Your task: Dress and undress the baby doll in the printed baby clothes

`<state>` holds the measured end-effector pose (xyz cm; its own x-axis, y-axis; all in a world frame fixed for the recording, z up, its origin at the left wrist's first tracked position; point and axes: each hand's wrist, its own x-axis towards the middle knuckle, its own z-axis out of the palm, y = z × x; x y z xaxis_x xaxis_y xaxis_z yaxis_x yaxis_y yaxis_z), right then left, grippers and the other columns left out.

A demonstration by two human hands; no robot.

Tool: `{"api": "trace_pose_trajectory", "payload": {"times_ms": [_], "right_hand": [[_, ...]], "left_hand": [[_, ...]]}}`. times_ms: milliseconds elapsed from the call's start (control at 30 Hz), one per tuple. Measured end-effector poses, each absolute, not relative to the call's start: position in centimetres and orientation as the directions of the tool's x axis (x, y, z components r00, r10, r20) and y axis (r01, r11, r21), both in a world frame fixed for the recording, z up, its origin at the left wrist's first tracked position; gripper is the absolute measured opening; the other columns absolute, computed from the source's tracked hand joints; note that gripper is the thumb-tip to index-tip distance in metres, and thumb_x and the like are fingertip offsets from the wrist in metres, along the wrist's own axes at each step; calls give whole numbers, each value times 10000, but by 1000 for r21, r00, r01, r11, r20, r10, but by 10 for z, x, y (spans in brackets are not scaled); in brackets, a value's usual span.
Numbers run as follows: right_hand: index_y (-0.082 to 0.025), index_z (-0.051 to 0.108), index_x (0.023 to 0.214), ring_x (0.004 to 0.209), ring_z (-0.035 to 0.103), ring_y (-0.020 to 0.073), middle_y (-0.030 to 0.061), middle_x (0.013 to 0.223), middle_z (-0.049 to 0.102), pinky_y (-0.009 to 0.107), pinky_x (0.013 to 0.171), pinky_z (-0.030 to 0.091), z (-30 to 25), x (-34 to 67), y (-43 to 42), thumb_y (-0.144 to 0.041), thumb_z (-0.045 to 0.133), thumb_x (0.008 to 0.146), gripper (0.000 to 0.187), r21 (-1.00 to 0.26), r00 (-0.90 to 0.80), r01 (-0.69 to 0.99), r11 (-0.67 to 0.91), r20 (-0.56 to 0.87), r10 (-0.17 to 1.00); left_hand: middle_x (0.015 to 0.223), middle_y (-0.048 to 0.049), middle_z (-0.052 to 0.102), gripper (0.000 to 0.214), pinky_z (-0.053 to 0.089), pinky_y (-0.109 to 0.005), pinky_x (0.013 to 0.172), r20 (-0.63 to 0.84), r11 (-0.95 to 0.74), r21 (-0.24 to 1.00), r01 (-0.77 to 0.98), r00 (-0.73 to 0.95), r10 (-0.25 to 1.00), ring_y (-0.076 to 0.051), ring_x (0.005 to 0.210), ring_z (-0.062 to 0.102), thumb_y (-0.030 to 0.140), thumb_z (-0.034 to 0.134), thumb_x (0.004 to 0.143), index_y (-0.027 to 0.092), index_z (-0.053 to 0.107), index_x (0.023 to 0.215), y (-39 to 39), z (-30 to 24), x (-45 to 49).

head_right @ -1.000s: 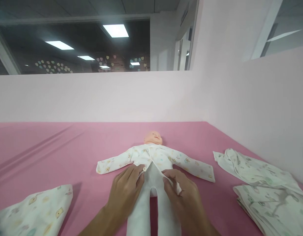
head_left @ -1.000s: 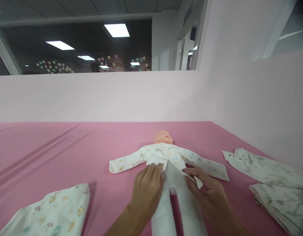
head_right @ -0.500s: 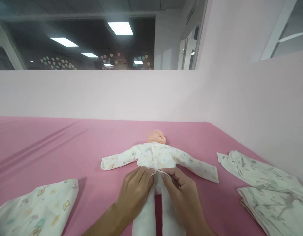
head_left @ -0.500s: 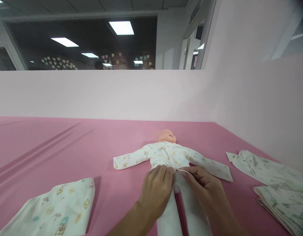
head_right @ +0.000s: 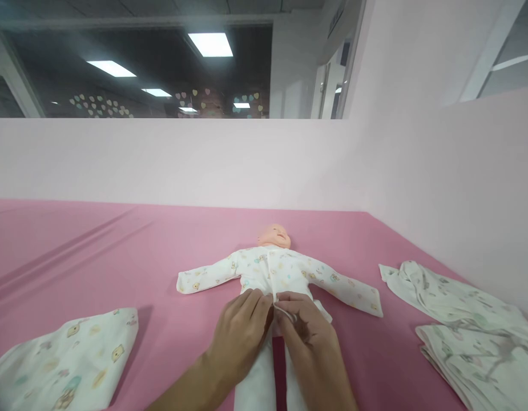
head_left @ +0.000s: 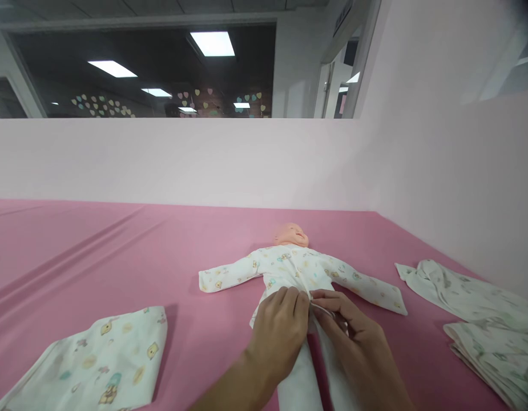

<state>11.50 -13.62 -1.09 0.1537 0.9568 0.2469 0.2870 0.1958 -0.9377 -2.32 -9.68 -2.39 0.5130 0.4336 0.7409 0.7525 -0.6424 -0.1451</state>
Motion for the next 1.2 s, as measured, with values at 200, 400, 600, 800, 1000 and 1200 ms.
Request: {"api": "trace_pose_trajectory", "payload": {"times_ms": [200, 400, 600, 800, 1000, 1200], "right_hand": [[-270, 719, 991, 1146, 573, 244, 49, 1283, 595, 385, 962, 501, -30, 115, -134, -438, 576, 820, 279, -933, 156, 319, 169, 228, 961], [-283, 708, 1080, 1239, 517, 262, 55, 1296, 600, 457, 1051, 434, -36, 119, -130, -417, 566, 832, 316, -931, 105, 326, 162, 206, 973], [-277, 716, 1071, 1231, 527, 273, 55, 1267, 621, 471, 1035, 449, -37, 117, -131, -359, 575, 817, 301, -932, 143, 323, 166, 221, 965], [-265, 663, 1162, 1307, 448, 249, 42, 1331, 573, 440, 1070, 415, -35, 119, -134, -266, 520, 821, 370, -914, 62, 359, 188, 224, 973], [-244, 477, 1332, 1289, 473, 223, 79, 1365, 539, 376, 1007, 484, -32, 116, -134, -223, 473, 828, 505, -941, 39, 292, 168, 187, 982], [-261, 458, 1371, 1338, 407, 221, 62, 1425, 470, 446, 1076, 404, -35, 116, -133, -277, 444, 846, 525, -909, 45, 385, 157, 189, 981]], "left_hand": [[715, -7, 567, 185, 322, -300, 536, 754, -636, 47, 770, 390, 528, -171, 632, 485, 2, 498, 743, 183, 487, 778, -93, -35, -20], [770, -2, 603, 116, 328, -277, 594, 585, -597, 415, 686, 301, 753, -156, 707, 501, 113, 477, 857, 187, 506, 774, -94, -30, -19], [787, 14, 585, 136, 343, -262, 647, 329, -472, 686, 554, 342, 880, -144, 758, 493, 104, 419, 807, 194, 489, 733, -98, -6, -25], [612, 29, 449, 240, 294, -251, 568, 223, -358, 805, 474, 317, 922, -120, 615, 402, 207, 359, 865, 188, 381, 627, -94, 3, -26], [619, 28, 453, 282, 272, -255, 559, 189, -289, 816, 501, 241, 952, -127, 621, 395, 284, 366, 892, 192, 362, 625, -95, 3, -22], [690, 6, 498, 279, 297, -275, 588, 227, -294, 760, 579, 187, 956, -153, 675, 419, 283, 326, 910, 200, 346, 644, -99, -1, -17]]}}
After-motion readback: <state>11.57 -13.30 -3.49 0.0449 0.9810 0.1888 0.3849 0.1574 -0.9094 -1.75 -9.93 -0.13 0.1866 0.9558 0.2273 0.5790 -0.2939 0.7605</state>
